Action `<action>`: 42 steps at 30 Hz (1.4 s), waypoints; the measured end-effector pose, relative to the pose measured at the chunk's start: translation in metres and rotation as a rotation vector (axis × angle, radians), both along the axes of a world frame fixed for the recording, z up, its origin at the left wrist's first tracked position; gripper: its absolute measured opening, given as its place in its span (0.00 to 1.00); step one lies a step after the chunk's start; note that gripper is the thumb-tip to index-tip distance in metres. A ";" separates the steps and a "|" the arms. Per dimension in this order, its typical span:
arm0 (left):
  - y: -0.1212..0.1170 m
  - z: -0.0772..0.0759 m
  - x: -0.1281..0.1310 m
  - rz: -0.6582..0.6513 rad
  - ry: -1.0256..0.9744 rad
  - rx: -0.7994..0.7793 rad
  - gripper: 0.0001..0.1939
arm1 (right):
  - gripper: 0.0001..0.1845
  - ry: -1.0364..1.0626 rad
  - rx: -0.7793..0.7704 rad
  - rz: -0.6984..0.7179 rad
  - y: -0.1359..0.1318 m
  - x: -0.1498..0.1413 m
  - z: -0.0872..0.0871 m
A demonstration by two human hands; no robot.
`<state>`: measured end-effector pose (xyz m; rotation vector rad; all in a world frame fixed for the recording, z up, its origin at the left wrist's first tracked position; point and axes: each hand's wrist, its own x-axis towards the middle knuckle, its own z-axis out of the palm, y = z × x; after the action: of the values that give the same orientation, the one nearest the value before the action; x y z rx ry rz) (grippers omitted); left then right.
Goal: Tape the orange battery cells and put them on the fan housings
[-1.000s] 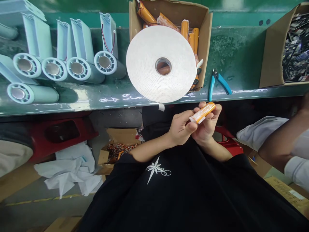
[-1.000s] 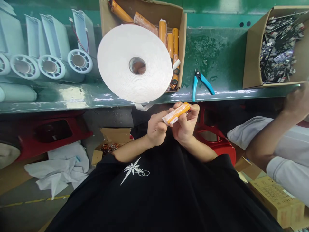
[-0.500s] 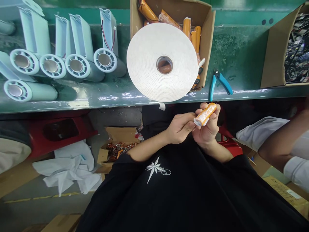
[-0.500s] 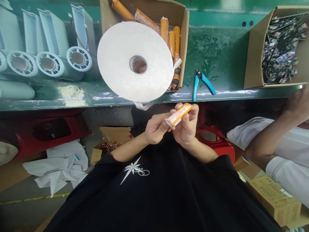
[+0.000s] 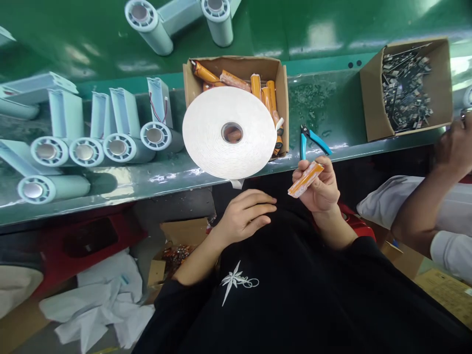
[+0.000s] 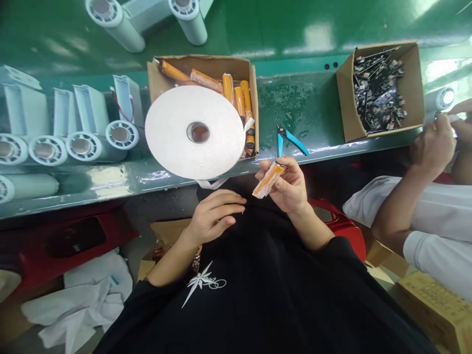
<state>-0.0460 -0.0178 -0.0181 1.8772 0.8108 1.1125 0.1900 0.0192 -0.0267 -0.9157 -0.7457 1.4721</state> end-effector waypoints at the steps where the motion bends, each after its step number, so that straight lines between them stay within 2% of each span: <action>1: -0.001 0.004 -0.001 0.049 -0.008 -0.052 0.13 | 0.28 -0.006 -0.012 0.031 -0.001 -0.001 0.003; 5: 0.000 0.014 0.009 0.163 0.004 -0.268 0.29 | 0.23 -0.044 0.013 0.153 -0.006 -0.007 0.010; 7: 0.004 0.016 0.017 0.196 -0.005 -0.309 0.27 | 0.18 -0.063 0.079 0.183 -0.007 -0.009 0.012; 9: 0.006 0.017 0.026 0.265 -0.005 -0.291 0.19 | 0.17 -0.064 0.165 0.199 -0.008 -0.012 0.013; 11: 0.006 0.016 0.035 0.346 0.003 -0.218 0.14 | 0.22 -0.062 0.234 0.209 -0.008 -0.015 0.014; 15: 0.004 0.017 0.037 0.399 0.091 0.014 0.16 | 0.27 -0.114 0.250 0.131 -0.007 -0.018 0.013; 17: 0.006 0.021 0.022 0.431 0.138 0.158 0.14 | 0.27 -0.129 0.252 0.047 -0.006 -0.016 0.011; 19: 0.014 0.032 -0.003 0.447 0.221 0.297 0.08 | 0.29 -0.153 0.245 -0.012 -0.004 -0.011 0.010; 21: 0.029 0.047 -0.033 0.369 0.439 0.369 0.09 | 0.30 -0.203 0.220 -0.024 0.001 -0.005 0.010; 23: 0.051 0.061 -0.057 0.228 0.743 0.330 0.22 | 0.28 -0.244 0.211 -0.013 0.006 0.001 0.011; 25: 0.074 0.069 -0.073 0.099 0.965 0.248 0.37 | 0.26 -0.257 0.218 0.011 0.011 0.006 0.014; 26: 0.084 0.071 -0.077 0.052 1.024 0.218 0.41 | 0.26 -0.257 0.218 0.018 0.013 0.008 0.016; 28: 0.095 0.073 -0.081 -0.001 1.066 0.217 0.41 | 0.27 -0.263 0.205 0.007 0.016 0.011 0.020; 31: 0.087 0.075 -0.080 0.106 1.038 0.321 0.41 | 0.28 -0.278 0.175 -0.035 0.017 0.014 0.026; 35: 0.055 0.072 -0.077 0.286 0.923 0.544 0.49 | 0.27 -0.293 0.182 -0.005 0.017 0.014 0.031; 38: 0.041 0.062 -0.074 0.317 0.863 0.670 0.50 | 0.29 -0.301 0.199 0.037 0.019 0.012 0.032; 42: 0.037 0.055 -0.069 0.312 0.903 0.714 0.48 | 0.32 -0.333 0.219 0.085 0.023 0.007 0.033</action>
<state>-0.1148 0.0188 0.0367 3.0203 1.3453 0.7306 0.1972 0.0420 0.0060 -0.9800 -1.1795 1.2927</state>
